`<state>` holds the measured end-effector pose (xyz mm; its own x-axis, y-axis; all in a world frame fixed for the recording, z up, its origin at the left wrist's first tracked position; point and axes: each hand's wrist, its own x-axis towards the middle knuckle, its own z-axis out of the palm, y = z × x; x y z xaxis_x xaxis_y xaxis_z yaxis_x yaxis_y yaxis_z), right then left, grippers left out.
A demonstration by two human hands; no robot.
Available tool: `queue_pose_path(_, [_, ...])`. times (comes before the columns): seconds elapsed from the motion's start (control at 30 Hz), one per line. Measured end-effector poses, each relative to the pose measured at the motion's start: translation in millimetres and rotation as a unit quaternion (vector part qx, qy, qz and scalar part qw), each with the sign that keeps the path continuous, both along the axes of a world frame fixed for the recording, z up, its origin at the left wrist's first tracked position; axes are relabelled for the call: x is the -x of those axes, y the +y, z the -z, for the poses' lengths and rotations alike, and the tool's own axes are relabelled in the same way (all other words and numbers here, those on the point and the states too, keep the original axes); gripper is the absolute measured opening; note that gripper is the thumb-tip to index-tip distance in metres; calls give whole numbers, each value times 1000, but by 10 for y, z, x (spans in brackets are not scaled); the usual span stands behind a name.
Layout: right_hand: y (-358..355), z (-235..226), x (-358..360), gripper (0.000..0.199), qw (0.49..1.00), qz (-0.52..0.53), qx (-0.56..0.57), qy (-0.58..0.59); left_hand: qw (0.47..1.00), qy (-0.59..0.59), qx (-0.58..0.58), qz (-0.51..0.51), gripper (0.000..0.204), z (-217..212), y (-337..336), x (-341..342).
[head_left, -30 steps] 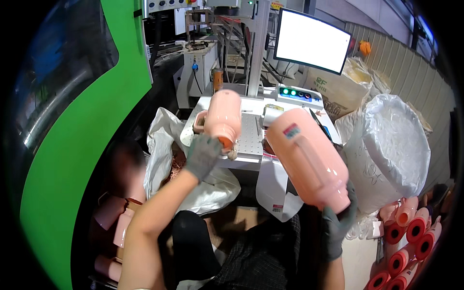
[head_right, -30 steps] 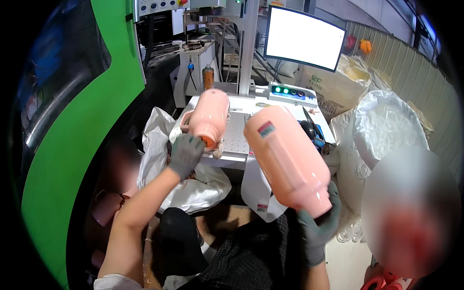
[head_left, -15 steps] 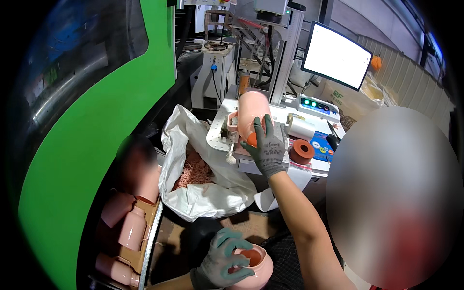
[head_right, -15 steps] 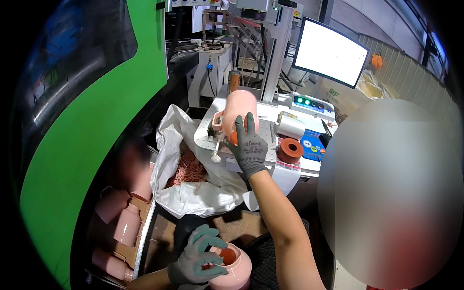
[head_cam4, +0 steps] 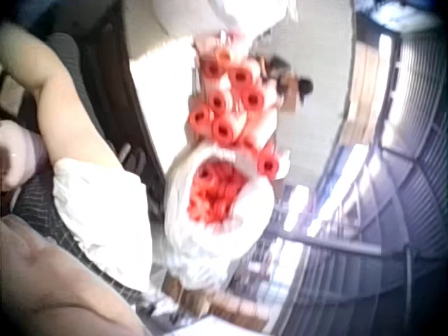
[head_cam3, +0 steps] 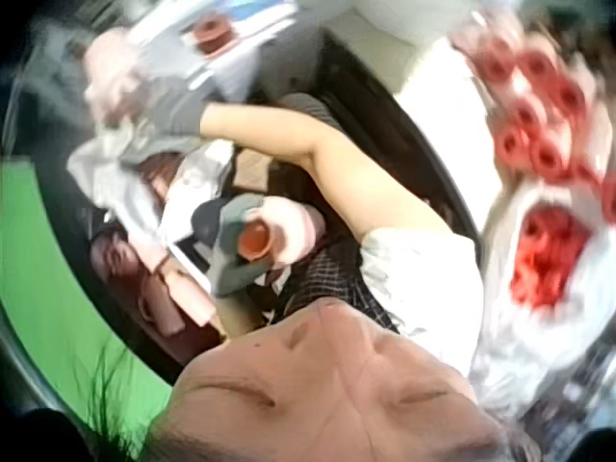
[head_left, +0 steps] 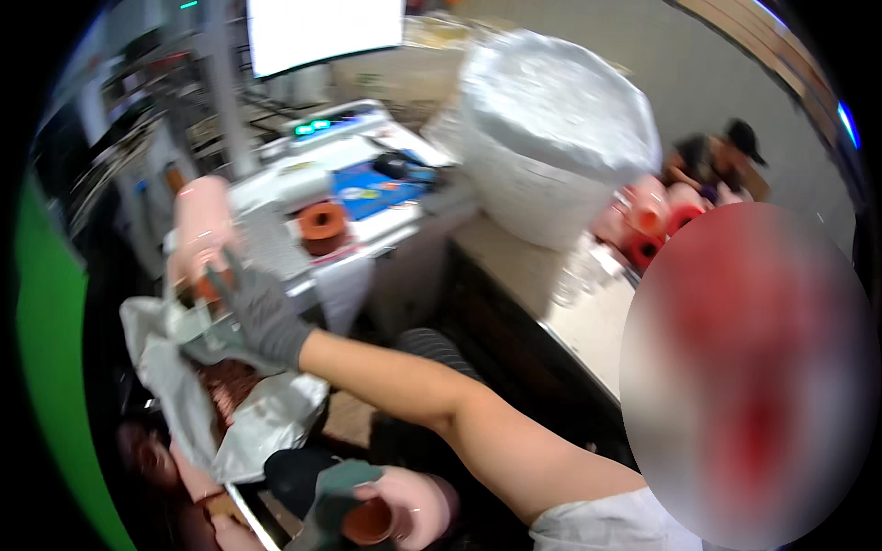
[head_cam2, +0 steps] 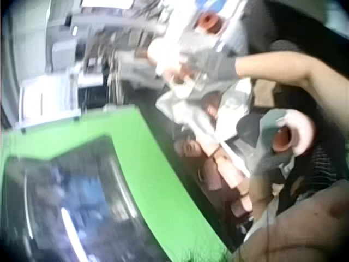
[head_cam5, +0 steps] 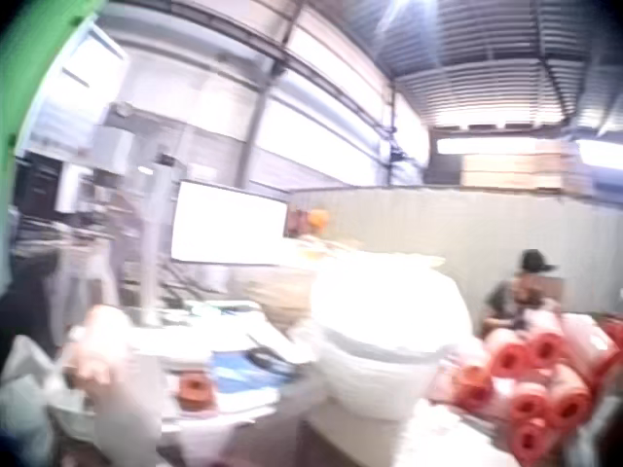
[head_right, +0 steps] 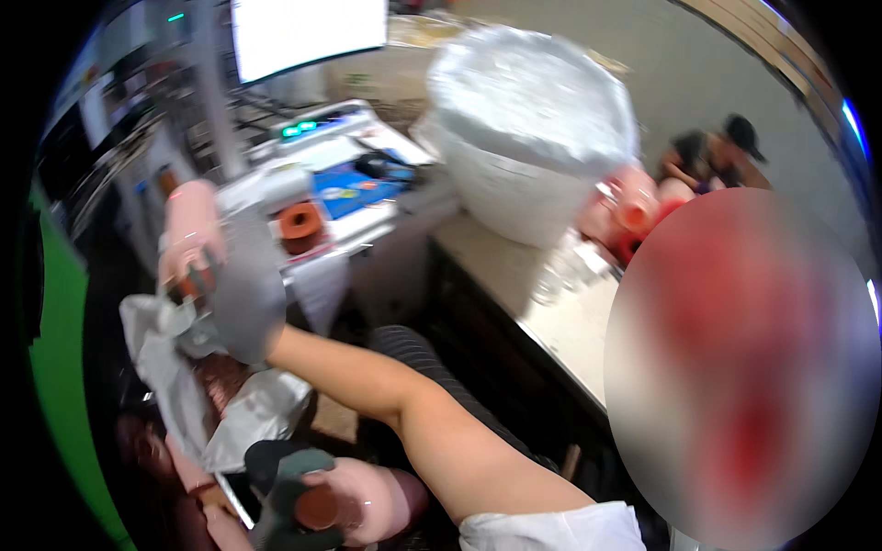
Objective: The person sits on the floor and repeatedly picks up pink plastic containers. They apply a printed label to the side of each container using a handheld labeling machine and then place the labeled container into a white sack.
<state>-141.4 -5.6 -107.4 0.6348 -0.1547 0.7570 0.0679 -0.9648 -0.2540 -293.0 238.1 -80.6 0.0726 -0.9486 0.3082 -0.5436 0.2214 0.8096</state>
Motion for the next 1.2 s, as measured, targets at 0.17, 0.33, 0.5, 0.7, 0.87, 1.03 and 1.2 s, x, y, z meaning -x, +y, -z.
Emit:
queue_pose_path(0.17, [-568, 426, 2219, 71, 998, -49, -14, 25, 992, 69, -100, -15, 73, -322, -162, -85])
queue_pose_path(0.33, [-1187, 525, 4544, 62, 948, 284, -138, 48, 977, 43, -146, -148, 90, -79, -221, -206])
queue_pose_path(0.5, [-1551, -32, 7422, 34, 760, 627, -85, -146, 964, -196, -147, -99, 92, 189, -788, -132])
queue_pose_path(0.7, [-1216, -113, 9025, 66, 306, 895, -229, 232, 965, -244, -62, -75, 75, 9, -1029, 134])
queue_pose_path(0.87, [-1039, 181, 9024, 90, 408, 872, -150, 225, 954, -273, -104, -62, 70, -296, -1216, 417])
queue_pose_path(1.03, [-1105, 280, 9273, 68, 460, 791, -332, 230, 936, -308, -151, -76, 66, -282, -1085, 239])
queue_pose_path(1.2, [-1237, -70, 9068, 61, 493, 837, -158, 180, 906, -78, -99, -403, 61, 457, -176, -448])
